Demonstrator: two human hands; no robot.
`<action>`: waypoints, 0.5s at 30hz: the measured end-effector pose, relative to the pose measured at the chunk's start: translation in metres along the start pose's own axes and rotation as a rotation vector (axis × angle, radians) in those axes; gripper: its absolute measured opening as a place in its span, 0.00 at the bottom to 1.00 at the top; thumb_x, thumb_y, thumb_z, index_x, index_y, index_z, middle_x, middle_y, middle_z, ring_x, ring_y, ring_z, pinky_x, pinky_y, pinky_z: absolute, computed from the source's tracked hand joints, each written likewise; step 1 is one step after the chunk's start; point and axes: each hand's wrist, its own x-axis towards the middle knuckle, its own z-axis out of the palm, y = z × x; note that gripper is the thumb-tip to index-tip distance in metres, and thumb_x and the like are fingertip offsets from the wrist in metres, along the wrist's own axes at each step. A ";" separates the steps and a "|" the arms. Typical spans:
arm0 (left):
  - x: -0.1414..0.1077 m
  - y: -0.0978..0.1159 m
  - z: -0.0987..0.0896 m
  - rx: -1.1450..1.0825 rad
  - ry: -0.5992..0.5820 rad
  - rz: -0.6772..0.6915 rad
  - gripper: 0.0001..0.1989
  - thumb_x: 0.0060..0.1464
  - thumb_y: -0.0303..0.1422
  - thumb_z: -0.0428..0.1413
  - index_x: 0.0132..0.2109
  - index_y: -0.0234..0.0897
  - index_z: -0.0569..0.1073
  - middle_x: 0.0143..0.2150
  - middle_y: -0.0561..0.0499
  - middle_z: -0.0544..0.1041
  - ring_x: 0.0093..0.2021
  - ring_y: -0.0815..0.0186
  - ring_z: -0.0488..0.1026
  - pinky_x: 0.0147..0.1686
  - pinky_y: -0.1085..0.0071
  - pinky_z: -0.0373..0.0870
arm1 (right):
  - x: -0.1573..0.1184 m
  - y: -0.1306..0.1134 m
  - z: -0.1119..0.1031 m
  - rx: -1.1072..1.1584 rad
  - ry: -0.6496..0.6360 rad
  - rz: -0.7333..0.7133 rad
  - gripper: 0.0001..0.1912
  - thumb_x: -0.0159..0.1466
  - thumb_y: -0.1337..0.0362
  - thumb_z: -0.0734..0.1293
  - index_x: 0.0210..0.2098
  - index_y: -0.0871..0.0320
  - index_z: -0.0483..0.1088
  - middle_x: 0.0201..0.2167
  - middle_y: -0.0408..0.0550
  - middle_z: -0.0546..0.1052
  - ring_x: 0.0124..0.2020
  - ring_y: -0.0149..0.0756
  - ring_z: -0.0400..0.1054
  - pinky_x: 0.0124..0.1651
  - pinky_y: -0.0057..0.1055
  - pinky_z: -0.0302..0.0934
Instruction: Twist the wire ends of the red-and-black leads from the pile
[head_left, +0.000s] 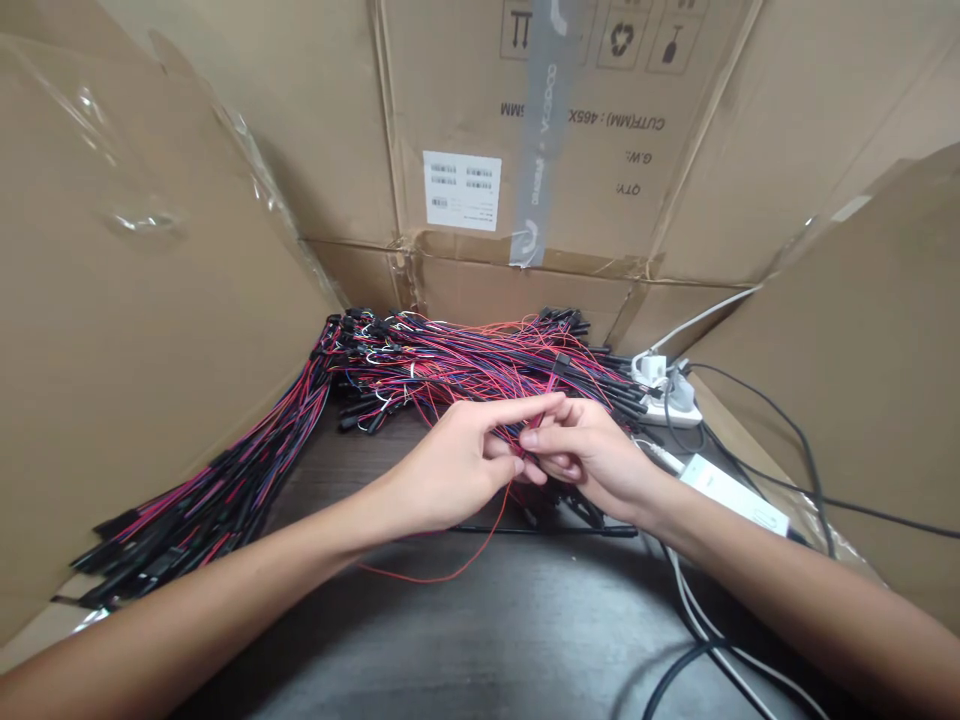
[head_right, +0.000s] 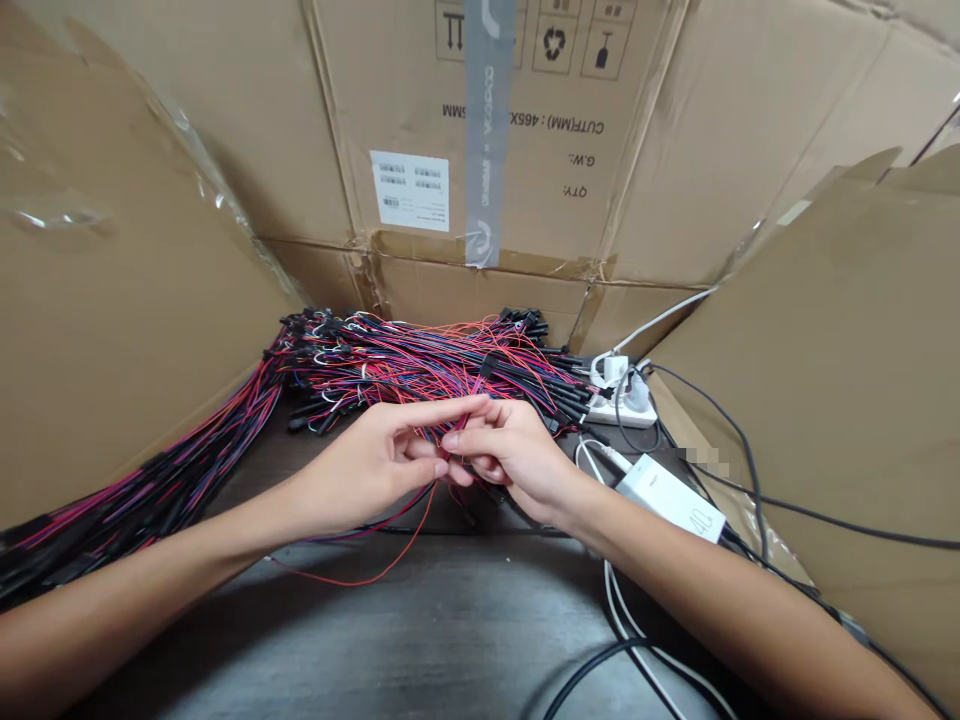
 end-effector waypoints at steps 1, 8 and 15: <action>0.000 0.000 0.000 -0.013 -0.009 -0.002 0.34 0.50 0.16 0.49 0.64 0.34 0.61 0.41 0.44 0.81 0.38 0.63 0.79 0.42 0.64 0.76 | 0.000 -0.001 0.000 0.008 -0.003 0.002 0.12 0.50 0.68 0.72 0.17 0.62 0.65 0.10 0.38 0.65 0.12 0.19 0.51 0.16 0.22 0.39; 0.001 0.003 -0.002 -0.129 -0.069 -0.036 0.37 0.48 0.14 0.51 0.66 0.34 0.58 0.43 0.44 0.81 0.38 0.66 0.79 0.43 0.67 0.76 | 0.000 -0.001 -0.001 0.070 -0.028 0.014 0.12 0.50 0.69 0.72 0.18 0.61 0.65 0.09 0.34 0.59 0.11 0.19 0.47 0.16 0.22 0.37; 0.003 0.003 -0.005 -0.230 -0.089 -0.061 0.37 0.47 0.14 0.52 0.65 0.33 0.59 0.43 0.43 0.81 0.36 0.67 0.79 0.40 0.68 0.76 | 0.001 -0.001 0.000 0.100 -0.027 0.028 0.15 0.50 0.68 0.73 0.17 0.61 0.63 0.10 0.33 0.59 0.12 0.19 0.47 0.17 0.24 0.36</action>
